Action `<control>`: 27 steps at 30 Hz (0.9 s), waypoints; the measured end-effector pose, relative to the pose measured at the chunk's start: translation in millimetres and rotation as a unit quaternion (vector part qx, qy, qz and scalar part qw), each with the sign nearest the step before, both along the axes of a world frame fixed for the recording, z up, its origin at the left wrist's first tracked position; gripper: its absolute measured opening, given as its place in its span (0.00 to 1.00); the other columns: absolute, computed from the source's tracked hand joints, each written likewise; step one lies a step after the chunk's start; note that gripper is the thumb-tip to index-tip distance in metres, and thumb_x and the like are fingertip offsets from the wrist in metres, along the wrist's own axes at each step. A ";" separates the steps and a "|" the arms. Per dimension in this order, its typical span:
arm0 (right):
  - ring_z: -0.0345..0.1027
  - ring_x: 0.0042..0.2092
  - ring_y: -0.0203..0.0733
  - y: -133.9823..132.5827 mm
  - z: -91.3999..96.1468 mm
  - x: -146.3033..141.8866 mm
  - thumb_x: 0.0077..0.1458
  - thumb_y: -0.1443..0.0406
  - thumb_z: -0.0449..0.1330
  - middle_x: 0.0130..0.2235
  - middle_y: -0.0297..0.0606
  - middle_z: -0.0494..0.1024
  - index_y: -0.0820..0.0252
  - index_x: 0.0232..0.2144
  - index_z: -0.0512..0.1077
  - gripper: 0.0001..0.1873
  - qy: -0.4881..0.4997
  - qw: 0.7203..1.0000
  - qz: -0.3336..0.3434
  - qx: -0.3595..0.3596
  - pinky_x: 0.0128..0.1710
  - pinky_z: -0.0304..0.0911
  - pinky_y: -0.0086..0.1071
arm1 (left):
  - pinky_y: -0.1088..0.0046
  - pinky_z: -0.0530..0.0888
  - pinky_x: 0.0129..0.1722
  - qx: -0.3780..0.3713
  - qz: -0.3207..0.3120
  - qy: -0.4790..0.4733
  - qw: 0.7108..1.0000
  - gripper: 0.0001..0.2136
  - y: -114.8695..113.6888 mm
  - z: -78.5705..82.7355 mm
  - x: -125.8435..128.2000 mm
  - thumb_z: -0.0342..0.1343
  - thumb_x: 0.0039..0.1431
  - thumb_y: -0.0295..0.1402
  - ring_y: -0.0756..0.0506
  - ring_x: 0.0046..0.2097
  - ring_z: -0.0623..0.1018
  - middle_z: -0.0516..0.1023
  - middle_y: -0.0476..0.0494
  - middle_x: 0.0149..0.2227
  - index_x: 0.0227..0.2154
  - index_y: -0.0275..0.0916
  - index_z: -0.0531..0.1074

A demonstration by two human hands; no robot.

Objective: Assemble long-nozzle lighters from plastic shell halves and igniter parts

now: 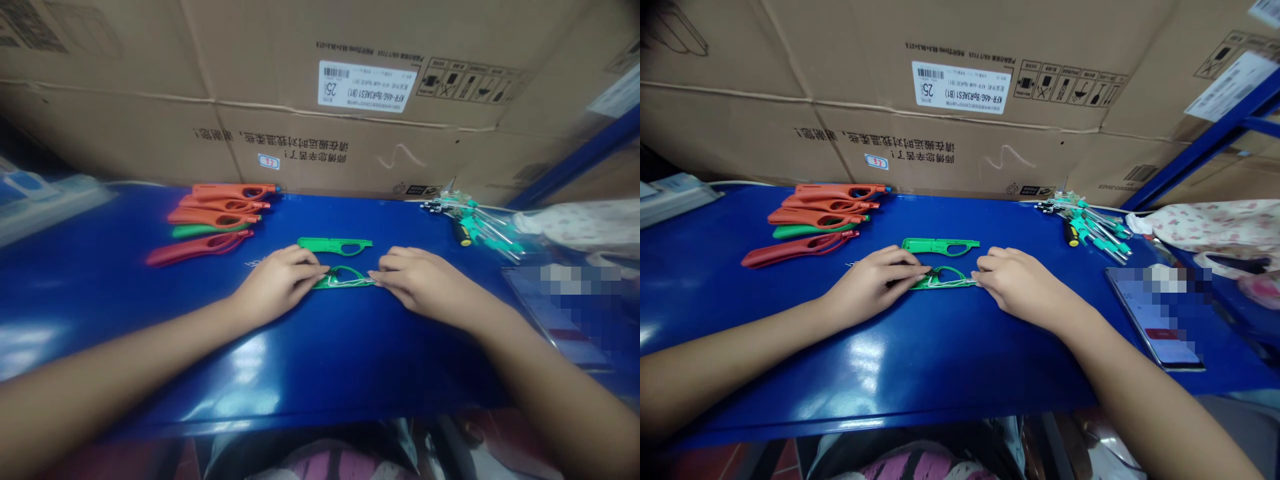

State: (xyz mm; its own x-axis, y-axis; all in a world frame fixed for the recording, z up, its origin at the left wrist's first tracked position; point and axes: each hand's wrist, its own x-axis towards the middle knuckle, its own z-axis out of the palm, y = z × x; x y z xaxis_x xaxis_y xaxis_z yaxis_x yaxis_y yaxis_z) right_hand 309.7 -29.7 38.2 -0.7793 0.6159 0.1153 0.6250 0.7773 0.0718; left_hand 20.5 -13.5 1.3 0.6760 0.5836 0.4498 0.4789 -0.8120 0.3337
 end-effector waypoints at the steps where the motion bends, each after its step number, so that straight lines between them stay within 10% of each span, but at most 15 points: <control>1: 0.62 0.36 0.43 0.3 -0.2 0.2 0.66 0.68 0.55 0.32 0.39 0.74 0.59 0.39 0.81 0.13 0.002 1.000 0.001 -0.002 0.37 0.55 0.36 | 0.67 0.75 0.41 -0.008 -0.001 -0.021 1.000 0.11 0.5 -1.1 0.0 0.54 0.69 0.32 0.44 0.41 0.77 0.81 0.41 0.40 0.44 0.37 0.80; 27: 0.63 0.36 0.44 -1.0 2.0 -2.0 0.67 0.68 0.54 0.32 0.40 0.75 0.59 0.41 0.80 0.14 0.000 1.000 -0.002 -0.010 0.37 0.57 0.37 | 0.67 0.72 0.39 0.053 0.042 0.028 0.997 0.10 -0.8 0.2 2.5 0.53 0.70 0.34 0.44 0.41 0.79 0.84 0.45 0.39 0.40 0.38 0.78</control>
